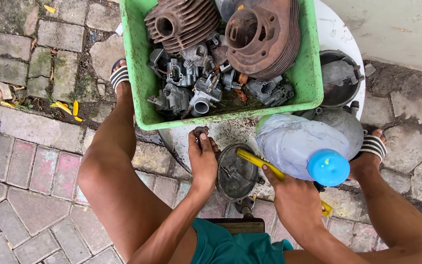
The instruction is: Scrubbing a circular metal engine component with a yellow brush to remove dirt or rust
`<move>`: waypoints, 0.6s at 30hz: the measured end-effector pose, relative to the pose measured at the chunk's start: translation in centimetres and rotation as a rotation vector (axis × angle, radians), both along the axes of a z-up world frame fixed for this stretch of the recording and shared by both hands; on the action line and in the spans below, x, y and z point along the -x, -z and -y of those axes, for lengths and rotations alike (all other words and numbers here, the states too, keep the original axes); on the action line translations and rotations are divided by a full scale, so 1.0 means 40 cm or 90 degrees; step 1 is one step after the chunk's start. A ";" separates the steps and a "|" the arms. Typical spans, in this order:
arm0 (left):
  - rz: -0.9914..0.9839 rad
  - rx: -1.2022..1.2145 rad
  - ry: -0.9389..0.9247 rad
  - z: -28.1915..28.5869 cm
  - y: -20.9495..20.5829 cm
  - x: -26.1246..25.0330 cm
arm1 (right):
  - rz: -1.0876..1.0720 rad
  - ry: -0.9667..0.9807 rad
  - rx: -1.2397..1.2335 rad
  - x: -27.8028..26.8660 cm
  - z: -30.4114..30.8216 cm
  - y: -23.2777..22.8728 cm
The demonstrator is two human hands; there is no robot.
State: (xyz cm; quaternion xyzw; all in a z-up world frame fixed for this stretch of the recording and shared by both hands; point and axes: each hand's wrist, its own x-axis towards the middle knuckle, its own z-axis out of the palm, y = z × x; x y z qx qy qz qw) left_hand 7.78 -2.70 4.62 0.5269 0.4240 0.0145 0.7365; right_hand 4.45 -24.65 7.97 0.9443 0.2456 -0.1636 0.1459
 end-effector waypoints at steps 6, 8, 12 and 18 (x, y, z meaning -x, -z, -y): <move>0.002 -0.014 0.014 0.004 -0.033 0.006 | -0.118 0.091 0.018 -0.023 0.002 -0.073; -0.012 0.002 0.003 0.004 -0.046 0.003 | -0.154 0.072 0.033 -0.023 -0.008 -0.073; -0.008 -0.004 -0.019 0.000 -0.017 0.016 | -0.351 0.145 0.113 -0.062 -0.021 -0.152; -0.014 0.010 -0.008 -0.010 -0.028 0.015 | -0.141 0.017 0.090 -0.028 -0.002 -0.053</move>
